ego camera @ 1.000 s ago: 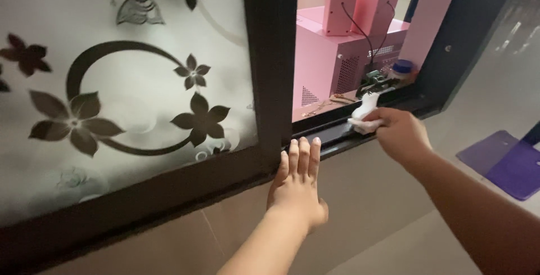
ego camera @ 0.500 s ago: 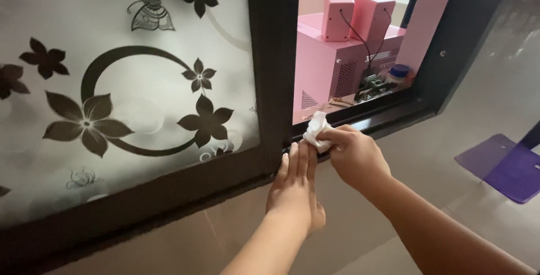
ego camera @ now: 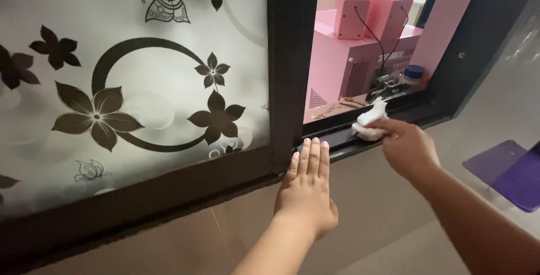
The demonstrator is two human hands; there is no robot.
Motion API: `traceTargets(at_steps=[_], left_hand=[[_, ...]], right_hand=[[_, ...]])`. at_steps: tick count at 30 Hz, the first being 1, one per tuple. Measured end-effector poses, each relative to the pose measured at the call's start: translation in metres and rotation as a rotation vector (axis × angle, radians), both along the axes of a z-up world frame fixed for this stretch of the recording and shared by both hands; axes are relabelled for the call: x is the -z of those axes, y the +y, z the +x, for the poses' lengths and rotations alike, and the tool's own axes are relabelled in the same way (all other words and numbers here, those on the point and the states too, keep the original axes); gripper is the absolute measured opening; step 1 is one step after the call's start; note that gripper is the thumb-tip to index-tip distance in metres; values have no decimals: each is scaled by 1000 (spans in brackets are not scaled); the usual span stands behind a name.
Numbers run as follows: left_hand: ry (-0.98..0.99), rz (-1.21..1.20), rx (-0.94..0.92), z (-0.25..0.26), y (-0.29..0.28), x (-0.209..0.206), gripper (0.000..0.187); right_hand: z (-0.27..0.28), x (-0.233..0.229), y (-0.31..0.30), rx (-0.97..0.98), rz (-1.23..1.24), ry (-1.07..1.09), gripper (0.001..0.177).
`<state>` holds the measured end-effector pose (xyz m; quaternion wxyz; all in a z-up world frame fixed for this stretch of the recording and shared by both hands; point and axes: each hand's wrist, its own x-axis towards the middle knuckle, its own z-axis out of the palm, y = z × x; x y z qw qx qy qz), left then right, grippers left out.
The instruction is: The person wipes the lower frame and sill of a sliding window with a white cloth, then cleans the frosted glass panel and the vertical frame. The person folds the cloth and continues wiping different sections of the window frame and glass.
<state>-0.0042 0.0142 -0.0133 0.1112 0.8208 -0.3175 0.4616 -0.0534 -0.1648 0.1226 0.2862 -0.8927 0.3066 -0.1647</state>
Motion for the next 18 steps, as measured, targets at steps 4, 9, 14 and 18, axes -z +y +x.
traceTargets(at_steps=[4, 9, 14, 18], left_hand=[[48, 55, -16, -1, 1, -3, 130], [-97, 148, -202, -8, 11, -23, 135], [354, -380, 676, -40, 67, -101, 26], [70, -486, 516, -54, 99, -140, 33]], right_hand=[[3, 5, 17, -45, -144, -5, 54], [1, 1, 69, -114, 77, -95, 54], [2, 9, 102, -161, 329, -187, 46], [-8, -17, 155, -48, 451, -183, 42]])
